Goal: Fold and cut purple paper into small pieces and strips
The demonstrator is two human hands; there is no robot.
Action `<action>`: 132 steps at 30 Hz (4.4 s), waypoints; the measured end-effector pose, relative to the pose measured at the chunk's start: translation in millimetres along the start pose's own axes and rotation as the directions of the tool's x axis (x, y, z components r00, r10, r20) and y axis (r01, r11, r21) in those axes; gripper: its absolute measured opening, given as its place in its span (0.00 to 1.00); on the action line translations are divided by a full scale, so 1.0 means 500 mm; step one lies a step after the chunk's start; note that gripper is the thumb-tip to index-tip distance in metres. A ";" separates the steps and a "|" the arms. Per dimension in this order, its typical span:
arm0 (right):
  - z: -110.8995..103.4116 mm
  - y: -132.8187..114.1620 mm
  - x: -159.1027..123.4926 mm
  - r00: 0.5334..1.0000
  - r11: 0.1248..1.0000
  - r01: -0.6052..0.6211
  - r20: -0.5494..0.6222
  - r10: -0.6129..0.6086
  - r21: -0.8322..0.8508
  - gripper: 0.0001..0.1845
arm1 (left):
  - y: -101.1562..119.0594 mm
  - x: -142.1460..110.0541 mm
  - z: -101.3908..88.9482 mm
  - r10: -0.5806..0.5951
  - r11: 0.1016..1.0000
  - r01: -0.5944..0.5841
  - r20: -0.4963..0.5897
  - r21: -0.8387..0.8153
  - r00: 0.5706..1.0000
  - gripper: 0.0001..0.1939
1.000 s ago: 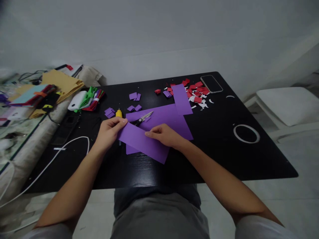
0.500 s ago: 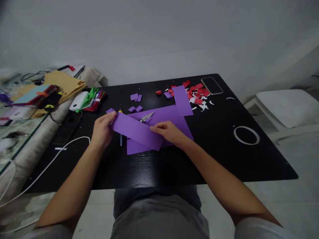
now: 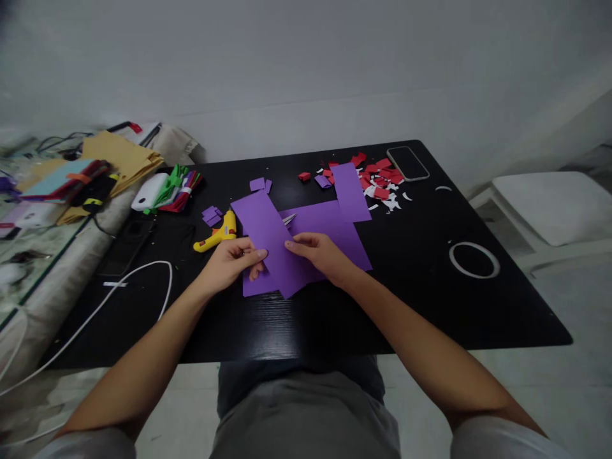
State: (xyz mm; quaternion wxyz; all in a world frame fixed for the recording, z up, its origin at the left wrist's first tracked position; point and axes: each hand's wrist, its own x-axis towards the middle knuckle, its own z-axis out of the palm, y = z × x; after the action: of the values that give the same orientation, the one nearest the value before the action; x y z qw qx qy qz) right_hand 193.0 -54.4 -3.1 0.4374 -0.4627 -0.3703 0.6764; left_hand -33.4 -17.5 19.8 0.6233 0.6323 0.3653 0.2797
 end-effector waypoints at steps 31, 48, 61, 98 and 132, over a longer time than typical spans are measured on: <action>0.023 -0.008 -0.016 0.968 0.978 0.191 -0.149 -0.201 -0.079 0.21 | -0.005 0.000 0.025 0.082 0.984 -0.114 -0.223 -0.134 0.971 0.24; 0.025 -0.001 -0.011 0.980 0.991 0.131 -0.147 -0.134 -0.032 0.22 | -0.005 0.001 0.034 0.059 0.993 -0.082 -0.240 -0.086 0.969 0.20; 0.015 -0.002 -0.005 0.982 0.994 0.105 -0.159 -0.101 0.013 0.20 | -0.008 -0.001 0.025 -0.009 1.000 0.010 -0.149 0.008 0.989 0.22; 0.035 0.025 -0.015 0.960 0.845 0.276 0.169 -0.221 -0.459 0.14 | -0.016 0.009 0.008 -0.019 0.989 -0.021 -0.269 -0.145 0.963 0.26; -0.001 0.001 0.012 0.971 0.892 0.225 0.017 -0.237 -0.392 0.10 | 0.001 0.038 -0.112 -0.005 0.945 -0.241 -0.749 -0.220 0.662 0.24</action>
State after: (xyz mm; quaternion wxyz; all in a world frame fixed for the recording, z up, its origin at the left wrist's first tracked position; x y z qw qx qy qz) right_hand 192.2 -48.9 -5.4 0.4192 -0.5039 -0.5433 0.5247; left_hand -67.8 30.8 21.9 0.4897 0.3844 0.4971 0.6044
